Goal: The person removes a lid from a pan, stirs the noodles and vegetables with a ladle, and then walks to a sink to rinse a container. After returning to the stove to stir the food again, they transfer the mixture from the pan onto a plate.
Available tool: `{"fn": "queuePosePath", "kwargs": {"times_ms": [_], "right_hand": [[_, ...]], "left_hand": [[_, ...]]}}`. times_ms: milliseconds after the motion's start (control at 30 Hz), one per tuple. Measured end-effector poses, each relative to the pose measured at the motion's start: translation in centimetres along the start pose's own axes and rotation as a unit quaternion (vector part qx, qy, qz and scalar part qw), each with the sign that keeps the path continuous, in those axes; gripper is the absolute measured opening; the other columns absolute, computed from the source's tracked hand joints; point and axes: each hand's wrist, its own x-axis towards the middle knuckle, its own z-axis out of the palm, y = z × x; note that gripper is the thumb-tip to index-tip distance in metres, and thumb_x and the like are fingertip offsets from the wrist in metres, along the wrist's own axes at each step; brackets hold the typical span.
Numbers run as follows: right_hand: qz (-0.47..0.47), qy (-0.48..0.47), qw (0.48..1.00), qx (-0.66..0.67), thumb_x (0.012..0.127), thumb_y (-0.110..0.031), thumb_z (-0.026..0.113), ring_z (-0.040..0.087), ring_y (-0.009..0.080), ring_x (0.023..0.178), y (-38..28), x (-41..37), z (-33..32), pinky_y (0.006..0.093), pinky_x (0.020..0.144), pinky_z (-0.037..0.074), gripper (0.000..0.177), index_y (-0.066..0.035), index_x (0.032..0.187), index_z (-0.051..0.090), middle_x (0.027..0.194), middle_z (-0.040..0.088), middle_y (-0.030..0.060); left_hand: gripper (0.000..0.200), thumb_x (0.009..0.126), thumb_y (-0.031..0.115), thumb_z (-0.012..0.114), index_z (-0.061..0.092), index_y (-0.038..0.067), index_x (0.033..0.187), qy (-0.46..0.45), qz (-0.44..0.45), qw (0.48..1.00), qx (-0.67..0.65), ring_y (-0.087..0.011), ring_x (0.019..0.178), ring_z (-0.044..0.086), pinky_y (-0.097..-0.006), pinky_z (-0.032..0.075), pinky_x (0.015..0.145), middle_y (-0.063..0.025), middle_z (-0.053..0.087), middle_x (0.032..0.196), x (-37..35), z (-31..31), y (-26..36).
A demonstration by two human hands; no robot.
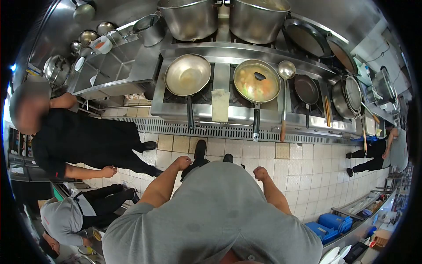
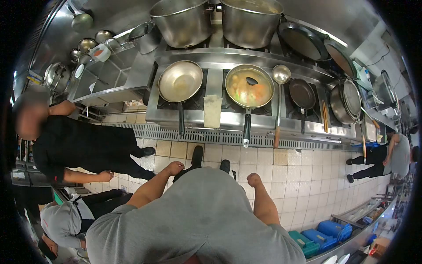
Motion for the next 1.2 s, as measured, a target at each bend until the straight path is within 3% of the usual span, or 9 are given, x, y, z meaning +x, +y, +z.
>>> {"fn": "queuePosePath", "kwargs": {"times_ms": [133,200,233,433,500,633,767,1067,1200], "right_hand": [[0.015,-0.001,0.998,0.061,0.062,-0.011,0.062,0.069,0.0336,0.083,-0.5,-1.0,-1.2,0.0418,0.072,0.056,0.014,-0.006,0.07,0.071,0.083,0.071,0.0178],[-0.037,-0.006,0.988,0.152,0.081,-0.01,0.049,0.049,0.0158,0.044,-0.1,-1.1,-1.4,0.0329,0.037,0.038,0.024,-0.007,0.057,0.051,0.054,0.052,0.0074],[-0.035,-0.007,0.988,0.153,0.081,-0.01,0.049,0.049,0.0158,0.044,0.0,-1.2,-1.4,0.0329,0.037,0.038,0.024,-0.007,0.057,0.051,0.054,0.052,0.0074],[-0.042,0.041,0.98,0.192,0.082,-0.013,0.05,0.05,0.0164,0.047,-3.2,-3.5,-3.5,0.0343,0.039,0.04,0.023,-0.004,0.061,0.053,0.057,0.056,0.0088],[0.075,0.036,0.985,0.151,0.074,-0.018,0.052,0.065,0.0348,0.079,-4.3,-3.8,-3.7,0.0409,0.071,0.054,0.02,-0.006,0.069,0.067,0.082,0.068,0.0197],[0.19,-0.071,0.969,0.144,0.081,-0.02,0.046,0.066,0.0347,0.083,-7.7,-4.5,-7.1,0.0413,0.074,0.054,0.028,-0.004,0.073,0.068,0.086,0.068,0.0219],[0.105,0.017,0.99,0.091,0.08,-0.02,0.047,0.066,0.0376,0.085,-7.5,-5.0,-7.2,0.044,0.075,0.054,0.03,-0.001,0.073,0.068,0.086,0.067,0.025],[0.028,-0.088,0.99,-0.102,0.075,-0.014,0.051,0.067,0.0375,0.087,-7.6,-4.9,-8.4,0.0435,0.077,0.055,0.024,-0.002,0.079,0.072,0.092,0.068,0.0218],[0.162,-0.028,0.982,0.089,0.075,-0.013,0.051,0.067,0.0366,0.087,-7.5,-5.1,-7.8,0.0435,0.078,0.055,0.023,-0.002,0.078,0.071,0.093,0.069,0.0212]], "left_hand": [[0.04,0.087,0.038,0.061,0.07,0.004,0.105,-0.016,-0.012,0.999,-0.032,-0.0319,0.103,0.064,-0.0385,0.049,0.092,-0.0179,0.068,0.107,0.0,0.1,-0.2],[0.039,0.087,0.037,0.062,0.07,0.004,0.105,-0.023,-0.024,0.999,-0.044,-0.0312,0.103,0.064,-0.0382,0.049,0.092,-0.0176,0.069,0.107,0.0,0.2,-0.2],[0.039,0.086,0.037,0.062,0.07,0.004,0.105,-0.015,-0.02,0.999,-0.039,-0.0307,0.102,0.064,-0.0378,0.049,0.091,-0.0177,0.069,0.106,0.0,0.2,-0.2],[0.038,0.086,0.036,0.062,0.07,0.004,0.105,-0.014,-0.033,0.998,-0.045,-0.0309,0.101,0.065,-0.0377,0.05,0.091,-0.0174,0.069,0.105,-0.4,-0.4,0.8],[0.038,0.085,0.036,0.061,0.07,0.004,0.105,-0.018,-0.048,0.997,-0.056,-0.0312,0.101,0.065,-0.0379,0.05,0.091,-0.0173,0.069,0.106,-0.1,-0.1,0.3],[0.039,0.085,0.035,0.061,0.07,0.003,0.106,-0.025,-0.023,0.999,-0.039,-0.0308,0.099,0.065,-0.0376,0.05,0.09,-0.0172,0.069,0.105,0.1,-0.2,-0.2],[0.039,0.085,0.035,0.062,0.07,0.003,0.106,-0.017,-0.017,0.997,-0.067,-0.0297,0.098,0.066,-0.037,0.051,0.089,-0.0175,0.07,0.104,0.6,0.3,-0.7],[0.038,0.085,0.036,0.064,0.07,0.004,0.105,-0.011,-0.016,0.999,-0.048,-0.0274,0.097,0.066,-0.0357,0.051,0.088,-0.0163,0.07,0.101,0.2,-0.7,0.9],[0.039,0.085,0.038,0.063,0.07,0.004,0.105,-0.002,0.012,1.0,-0.009,-0.031,0.102,0.064,-0.038,0.05,0.091,-0.0176,0.068,0.106,0.9,-0.3,-0.2]]}}
